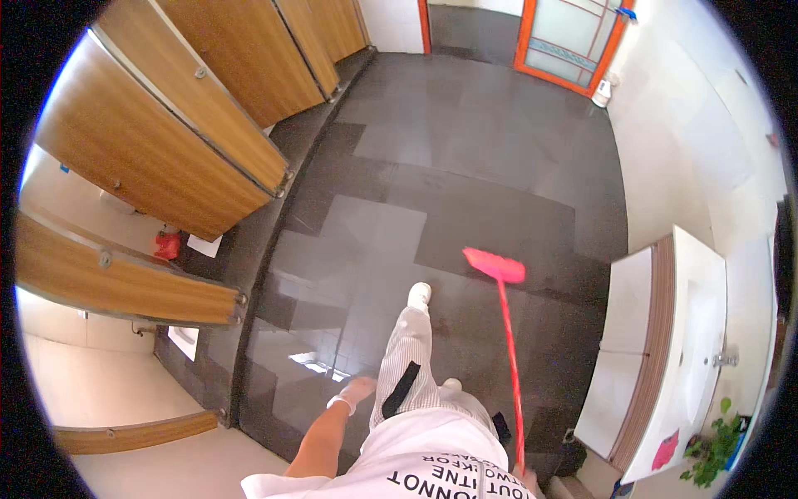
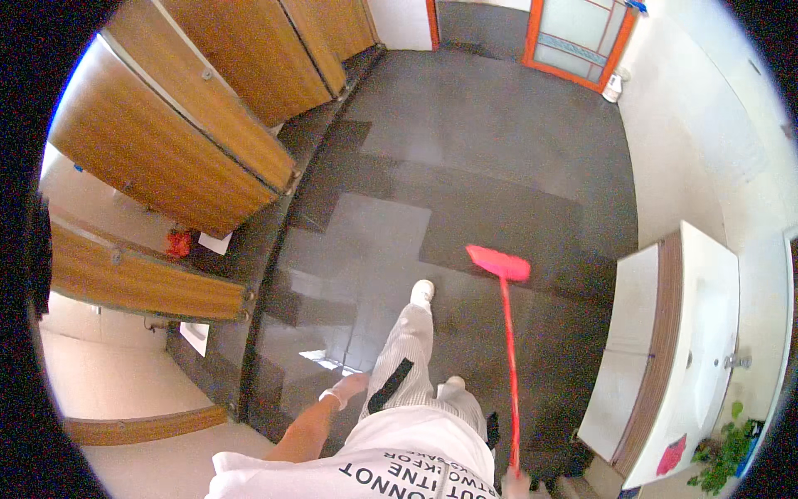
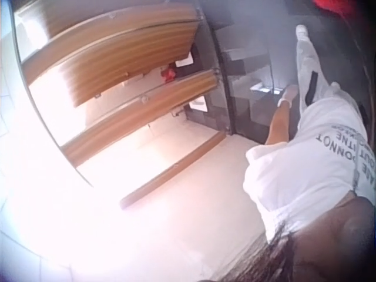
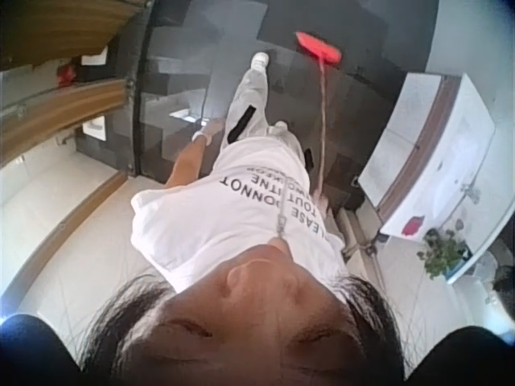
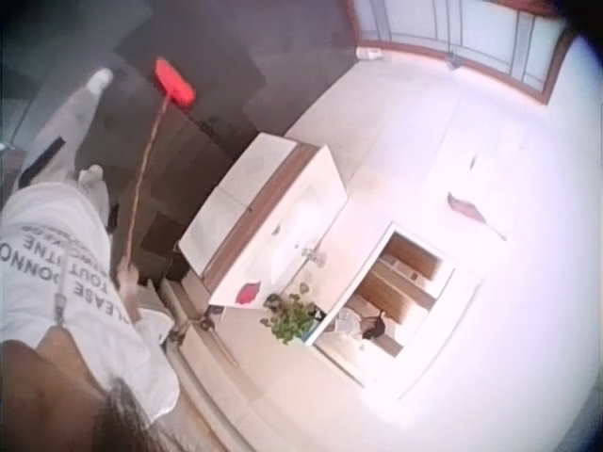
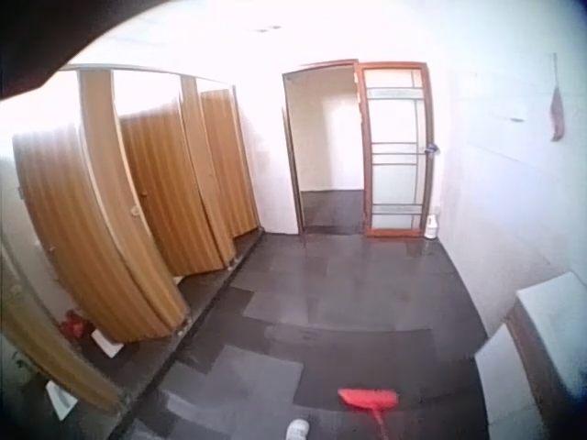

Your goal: Sweeping water across a tiled bathroom floor using a broom.

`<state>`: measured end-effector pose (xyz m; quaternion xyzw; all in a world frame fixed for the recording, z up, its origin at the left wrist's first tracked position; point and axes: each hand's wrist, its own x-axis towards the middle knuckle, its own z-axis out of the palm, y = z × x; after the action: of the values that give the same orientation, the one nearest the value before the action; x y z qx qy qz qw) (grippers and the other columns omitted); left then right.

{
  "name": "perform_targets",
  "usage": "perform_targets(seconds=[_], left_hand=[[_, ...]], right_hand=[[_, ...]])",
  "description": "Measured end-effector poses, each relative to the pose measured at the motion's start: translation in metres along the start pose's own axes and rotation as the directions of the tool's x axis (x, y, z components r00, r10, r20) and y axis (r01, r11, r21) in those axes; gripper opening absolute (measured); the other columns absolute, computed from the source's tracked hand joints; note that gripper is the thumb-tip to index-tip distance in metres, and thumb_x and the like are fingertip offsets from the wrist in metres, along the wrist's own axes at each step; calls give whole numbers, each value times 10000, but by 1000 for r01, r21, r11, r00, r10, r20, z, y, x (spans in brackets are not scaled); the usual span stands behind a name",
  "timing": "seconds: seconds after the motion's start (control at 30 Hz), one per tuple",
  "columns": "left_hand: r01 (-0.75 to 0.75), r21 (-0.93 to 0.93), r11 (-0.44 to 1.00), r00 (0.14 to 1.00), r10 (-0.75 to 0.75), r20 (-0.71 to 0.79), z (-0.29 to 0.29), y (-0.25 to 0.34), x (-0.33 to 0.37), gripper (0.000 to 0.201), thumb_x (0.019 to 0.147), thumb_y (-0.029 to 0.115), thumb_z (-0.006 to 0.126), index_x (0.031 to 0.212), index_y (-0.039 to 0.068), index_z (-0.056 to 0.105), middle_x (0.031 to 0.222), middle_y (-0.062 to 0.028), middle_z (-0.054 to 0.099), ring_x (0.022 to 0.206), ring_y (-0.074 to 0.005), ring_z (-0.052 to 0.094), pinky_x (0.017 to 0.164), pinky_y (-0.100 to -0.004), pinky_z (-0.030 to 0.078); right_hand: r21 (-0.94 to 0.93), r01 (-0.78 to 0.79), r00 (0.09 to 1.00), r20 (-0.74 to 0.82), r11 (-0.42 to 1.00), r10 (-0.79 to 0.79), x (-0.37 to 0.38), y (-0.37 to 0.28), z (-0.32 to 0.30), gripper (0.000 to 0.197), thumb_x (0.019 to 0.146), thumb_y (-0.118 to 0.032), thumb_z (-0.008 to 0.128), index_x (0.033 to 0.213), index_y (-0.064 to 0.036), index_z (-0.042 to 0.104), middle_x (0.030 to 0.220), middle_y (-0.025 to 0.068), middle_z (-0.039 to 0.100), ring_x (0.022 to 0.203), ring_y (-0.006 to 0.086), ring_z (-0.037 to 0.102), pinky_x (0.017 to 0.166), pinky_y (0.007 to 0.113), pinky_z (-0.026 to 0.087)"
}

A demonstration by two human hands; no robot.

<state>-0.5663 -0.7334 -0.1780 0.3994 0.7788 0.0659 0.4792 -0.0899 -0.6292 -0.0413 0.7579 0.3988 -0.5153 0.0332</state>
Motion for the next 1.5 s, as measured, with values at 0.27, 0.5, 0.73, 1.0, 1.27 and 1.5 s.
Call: perform_targets(seconds=[0.27, 0.5, 0.73, 1.0, 1.27, 1.5], left_hand=[[120, -470, 874, 992, -127, 18, -72, -75, 10, 347, 751, 177, 433, 1071, 47, 458, 1078, -112, 484, 983, -232, 464, 840, -321, 373], [252, -854, 455, 919, -388, 64, -208, -69, 32, 332, 763, 135, 449, 1083, 47, 461, 1003, -45, 539, 896, -158, 513, 780, -287, 398], [395, -637, 662, 909, -381, 169, -301, -21, 109, 295, 776, 193, 464, 1038, 63, 507, 924, -15, 556, 774, -120, 512, 700, -262, 403], [283, -414, 865, 953, -206, 220, -333, 27, 260, 255, 757, 232, 481, 948, 72, 537, 877, -31, 548, 795, -121, 495, 737, -256, 365], [133, -408, 903, 949, 4, 316, -316, 24, 302, 351, 804, 290, 422, 1006, 18, 512, 922, -99, 566, 833, -175, 528, 728, -296, 404], [306, -384, 871, 922, -170, 348, -325, 19, 261, 324, 765, 293, 452, 962, 48, 531, 858, -60, 568, 776, -141, 528, 686, -288, 411]], right_hand=[[-577, 514, 849, 239, 634, -471, 182, -454, 123, 419, 756, -427, 425, 677, -37, 557, 619, 147, 560, 625, 291, 560, 582, 402, 412], [-632, 594, 783, 316, 497, -535, 202, -688, 257, 343, 772, -341, 446, 820, -31, 585, 819, 177, 570, 792, 302, 554, 685, 384, 433], [-590, 168, 985, 130, 789, -112, 207, -531, 156, 531, 760, -497, 362, 885, -22, 562, 938, 195, 536, 902, 328, 503, 771, 404, 390], [-316, -582, 809, -319, 749, 494, 0, -217, 63, 404, 771, -410, 414, 796, -37, 567, 647, 149, 571, 575, 279, 568, 512, 392, 427], [-431, -657, 754, -393, 618, 527, -49, -75, 14, 372, 746, -400, 508, 825, -38, 543, 609, 55, 524, 571, 154, 535, 448, 276, 404], [310, -482, 766, -305, 820, 566, -78, -208, 21, 246, 772, -293, 493, 678, -67, 465, 464, 0, 398, 356, 162, 372, 323, 328, 282]])
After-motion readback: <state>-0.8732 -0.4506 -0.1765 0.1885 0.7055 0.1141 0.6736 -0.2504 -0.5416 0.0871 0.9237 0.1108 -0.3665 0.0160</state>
